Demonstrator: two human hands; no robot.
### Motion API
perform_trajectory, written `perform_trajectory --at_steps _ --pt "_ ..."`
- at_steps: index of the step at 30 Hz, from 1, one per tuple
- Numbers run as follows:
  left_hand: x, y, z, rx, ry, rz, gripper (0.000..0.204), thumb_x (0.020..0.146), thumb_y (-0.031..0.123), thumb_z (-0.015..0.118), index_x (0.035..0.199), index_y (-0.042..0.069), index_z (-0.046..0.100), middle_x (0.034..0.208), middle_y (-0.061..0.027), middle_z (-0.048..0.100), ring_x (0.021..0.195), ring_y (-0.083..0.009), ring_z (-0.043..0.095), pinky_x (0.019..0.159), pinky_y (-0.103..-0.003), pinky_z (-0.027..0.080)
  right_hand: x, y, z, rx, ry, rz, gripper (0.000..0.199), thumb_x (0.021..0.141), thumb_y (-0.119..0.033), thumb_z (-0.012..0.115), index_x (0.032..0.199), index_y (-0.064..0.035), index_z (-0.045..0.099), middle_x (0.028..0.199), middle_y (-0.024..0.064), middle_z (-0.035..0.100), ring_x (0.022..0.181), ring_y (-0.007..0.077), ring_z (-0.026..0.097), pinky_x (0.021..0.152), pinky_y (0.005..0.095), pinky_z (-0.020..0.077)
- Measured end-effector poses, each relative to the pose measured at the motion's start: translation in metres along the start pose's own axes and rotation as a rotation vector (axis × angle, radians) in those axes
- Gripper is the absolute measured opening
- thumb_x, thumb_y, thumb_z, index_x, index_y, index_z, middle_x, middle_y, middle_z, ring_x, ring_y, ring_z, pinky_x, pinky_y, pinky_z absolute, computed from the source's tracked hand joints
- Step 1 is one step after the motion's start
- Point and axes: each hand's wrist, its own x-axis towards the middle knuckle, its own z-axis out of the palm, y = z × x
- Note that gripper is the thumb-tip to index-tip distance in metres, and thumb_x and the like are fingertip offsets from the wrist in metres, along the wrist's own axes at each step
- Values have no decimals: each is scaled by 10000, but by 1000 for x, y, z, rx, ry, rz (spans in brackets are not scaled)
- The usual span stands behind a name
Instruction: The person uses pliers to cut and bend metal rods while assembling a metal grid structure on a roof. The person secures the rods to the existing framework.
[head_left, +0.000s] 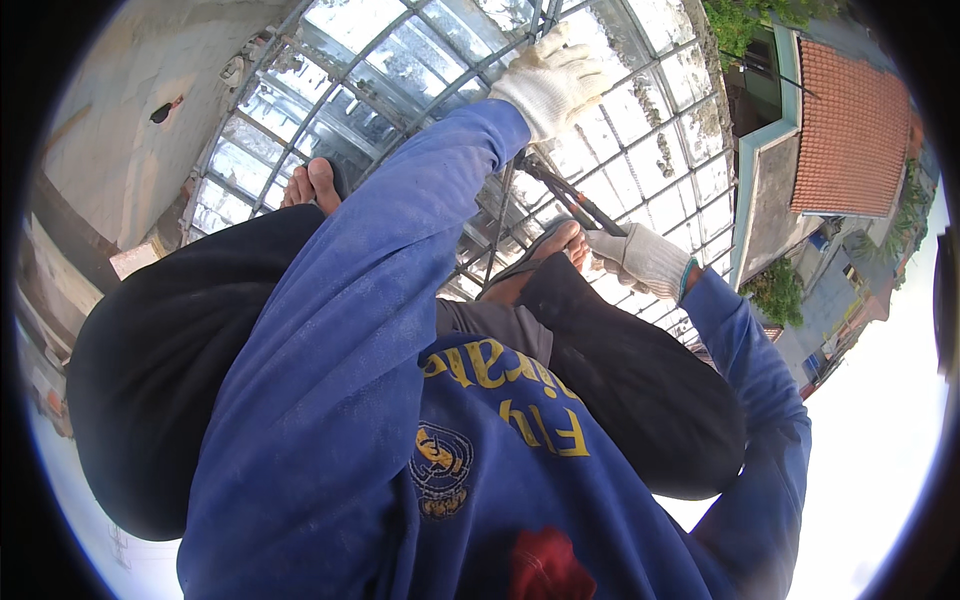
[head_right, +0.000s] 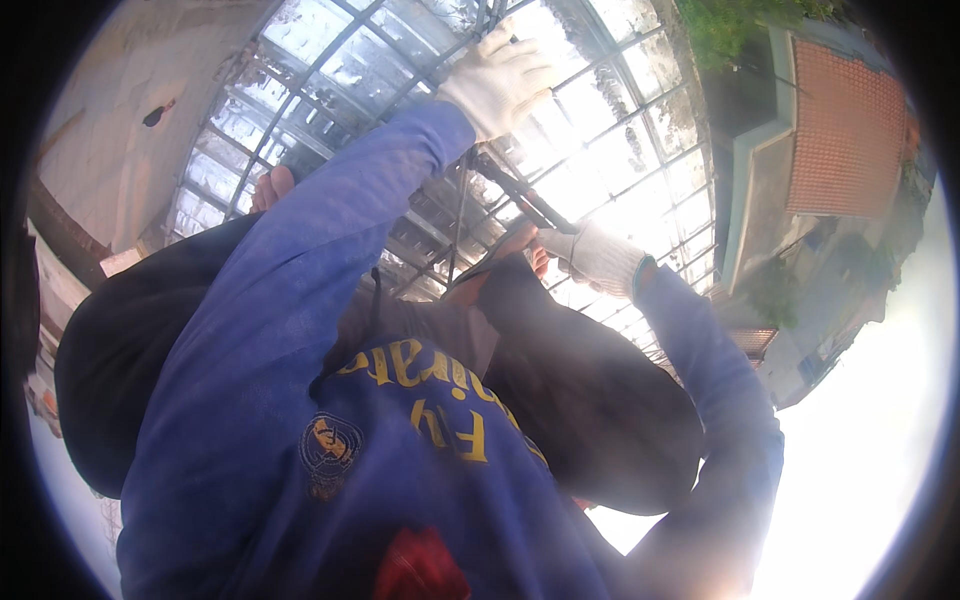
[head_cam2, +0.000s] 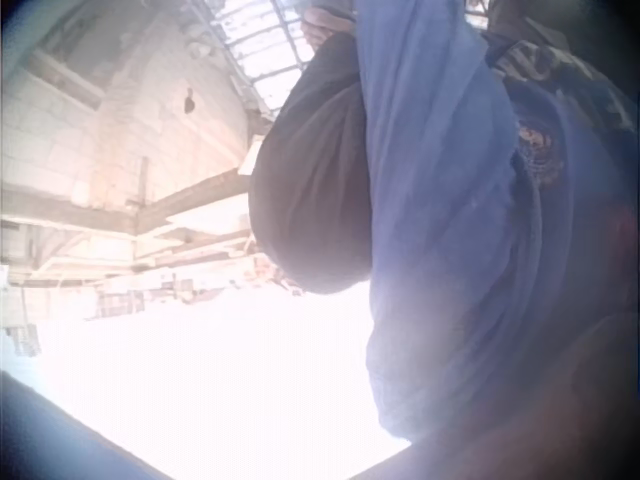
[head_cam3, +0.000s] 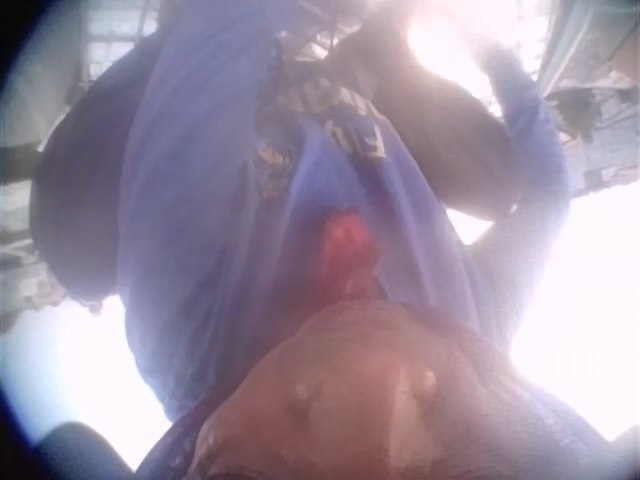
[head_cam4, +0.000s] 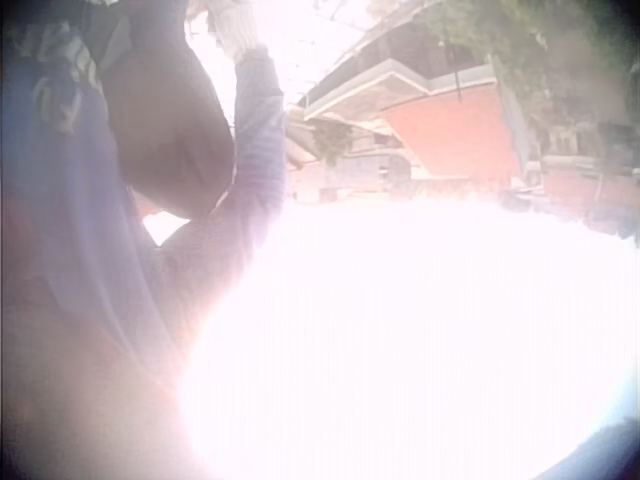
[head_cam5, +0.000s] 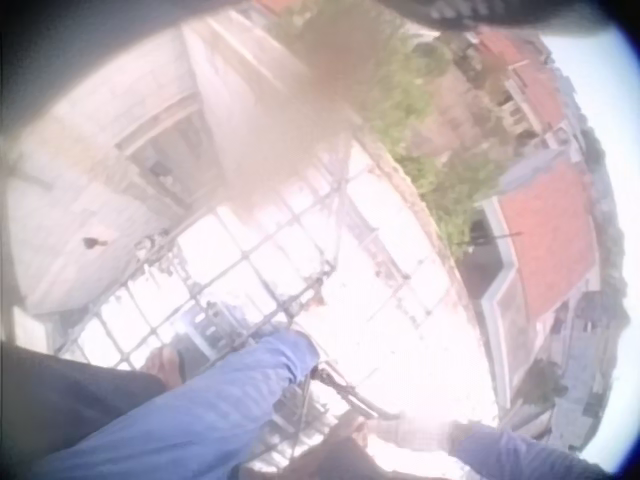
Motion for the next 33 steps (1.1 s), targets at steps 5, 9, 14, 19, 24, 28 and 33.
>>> perform_trajectory --at_steps 5,9,14,19,24,28,33 --pt "-3 2 -5 51 -37 1 347 1088 349 633 1368 177 743 1360 0 742 1411 -193 616 1333 -485 277 -7 0 13 -193 169 -120 446 1095 -435 673 1092 1 770 715 59 677 589 171 658 526 329 497" --pt "1 4 -16 11 -63 2 356 1090 354 619 1365 171 750 1397 -1 742 1412 -192 618 1333 -482 269 -23 -22 4 -646 317 -322 455 1042 -408 687 1228 -4 787 756 178 723 708 311 751 700 463 577" --pt "-4 1 -2 37 3 7 350 1090 362 612 1348 174 756 1373 3 747 1402 -188 622 1329 -479 270 -20 -34 7 -920 492 -438 496 1012 -448 715 1226 -4 769 825 257 737 832 452 761 774 536 569" --pt "-6 -1 -4 17 -1 17 334 1093 355 612 1331 170 756 1349 1 747 1398 -188 620 1319 -476 281 -21 -29 12 -286 54 -289 342 1035 -294 774 1168 19 739 788 143 731 643 257 736 575 405 578" --pt "0 1 -1 -8 20 38 326 1088 343 623 1336 169 743 1360 -7 742 1388 -195 628 1317 -481 291 0 16 21 431 -239 -219 359 983 -146 834 1266 12 679 831 57 694 555 118 675 443 277 545" --pt "-3 -1 0 16 -33 17 330 1083 341 634 1346 171 736 1363 -9 741 1378 -193 635 1320 -481 290 -32 -24 25 -424 310 -329 495 913 -198 838 1327 -5 649 861 114 718 694 242 761 608 397 619" --pt "-4 0 -8 34 -6 16 324 1081 331 636 1349 175 729 1368 -11 736 1365 -191 643 1324 -488 287 -47 -33 27 -1237 815 -572 355 950 -227 760 1235 -59 632 1109 172 745 1026 320 790 841 502 620"
